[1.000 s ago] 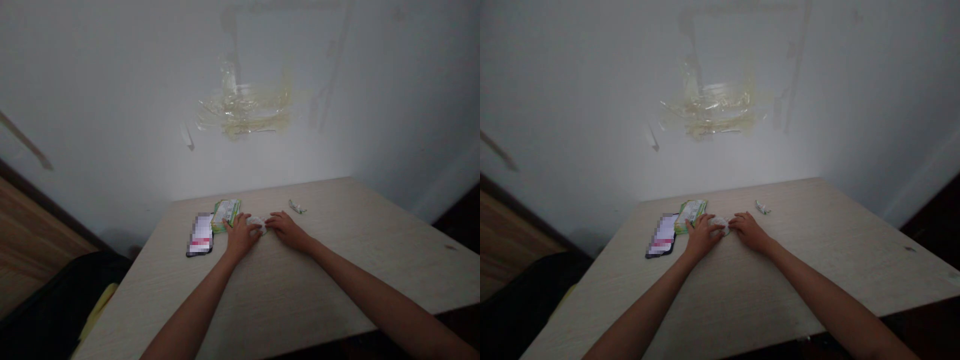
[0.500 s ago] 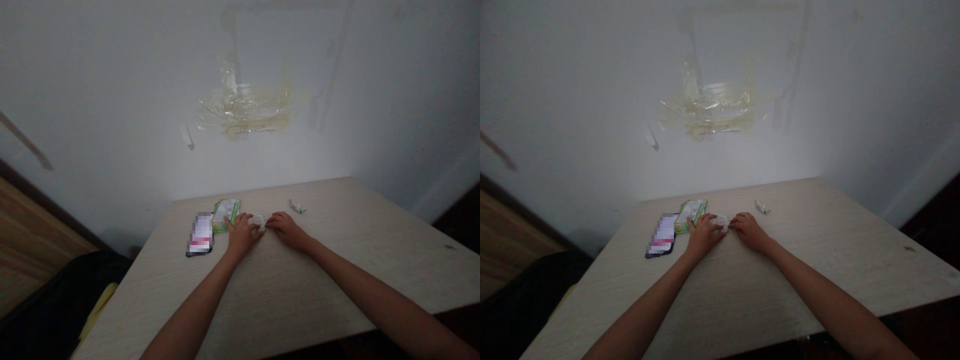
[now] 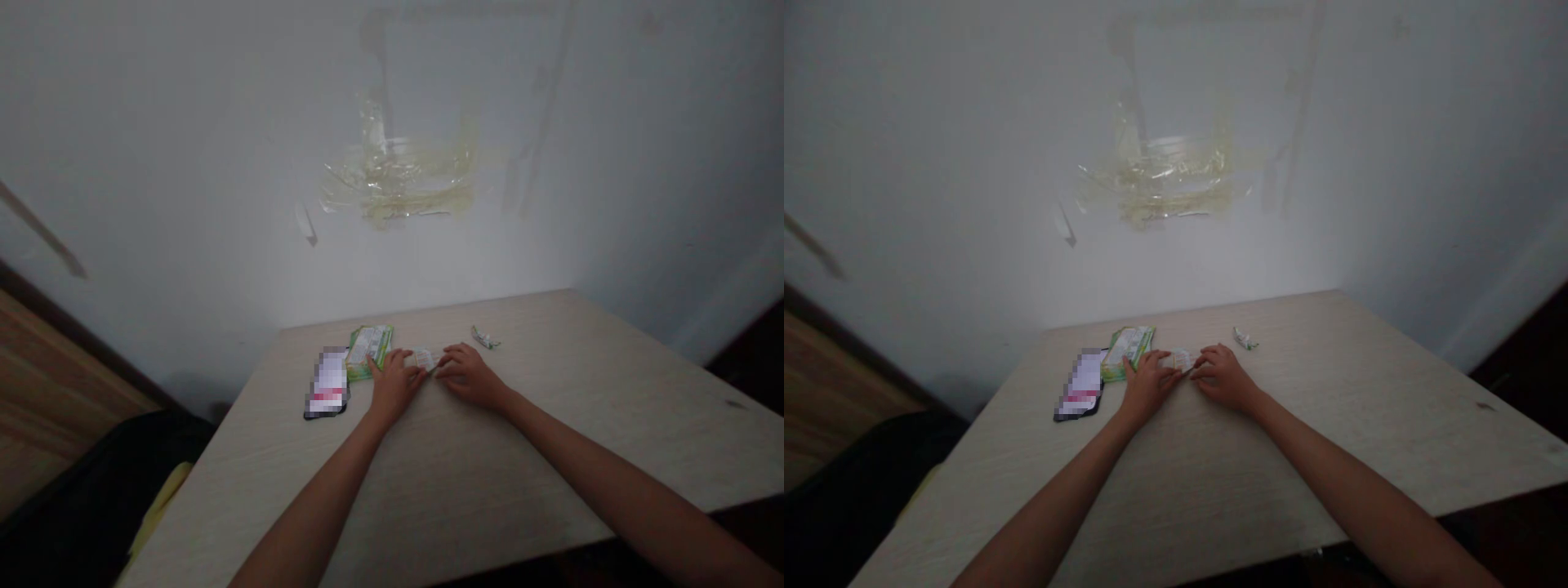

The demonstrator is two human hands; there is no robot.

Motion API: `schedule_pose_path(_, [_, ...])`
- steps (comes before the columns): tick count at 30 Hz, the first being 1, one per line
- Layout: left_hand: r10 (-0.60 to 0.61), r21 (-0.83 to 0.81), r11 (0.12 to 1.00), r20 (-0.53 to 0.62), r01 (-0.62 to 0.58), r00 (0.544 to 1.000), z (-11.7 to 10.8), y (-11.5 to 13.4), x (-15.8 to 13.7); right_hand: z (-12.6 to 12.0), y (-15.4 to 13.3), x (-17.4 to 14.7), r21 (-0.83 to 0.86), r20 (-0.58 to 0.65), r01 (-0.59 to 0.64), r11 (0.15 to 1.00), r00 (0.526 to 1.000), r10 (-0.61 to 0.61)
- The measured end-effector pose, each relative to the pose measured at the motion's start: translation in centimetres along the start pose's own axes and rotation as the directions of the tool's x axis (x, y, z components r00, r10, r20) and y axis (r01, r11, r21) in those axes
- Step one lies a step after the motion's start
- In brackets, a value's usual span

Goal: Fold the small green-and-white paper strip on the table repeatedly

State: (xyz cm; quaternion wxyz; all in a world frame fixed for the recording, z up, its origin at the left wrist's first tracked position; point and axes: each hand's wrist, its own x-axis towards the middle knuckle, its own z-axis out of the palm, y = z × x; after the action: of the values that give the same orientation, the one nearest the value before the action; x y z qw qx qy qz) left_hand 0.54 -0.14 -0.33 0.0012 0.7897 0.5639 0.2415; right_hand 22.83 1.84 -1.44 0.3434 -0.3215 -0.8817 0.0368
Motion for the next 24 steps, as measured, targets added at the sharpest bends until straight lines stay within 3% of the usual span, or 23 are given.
schedule_pose_path(9, [-0.01, -0.008, 1.0, 0.015, 0.01, 1.0, 0.0, 0.02, -0.04, 0.28, -0.38, -0.06, -0.107, 0.053, 0.027, 0.994, 0.998, -0.021])
schedule_pose_path(15, [-0.049, 0.012, 0.999, 0.019, 0.048, 0.999, 0.11, -0.03, 0.07, -0.08, -0.8, 0.1, -0.126, 0.123, 0.019, 0.992, 0.992, -0.003])
schedule_pose_path(24, [-0.091, 0.015, 0.996, 0.038, 0.091, 0.995, -0.18, 0.38, 0.37, -0.18, -0.82, 0.0, -0.13, 0.131, 0.025, 0.991, 0.991, -0.008])
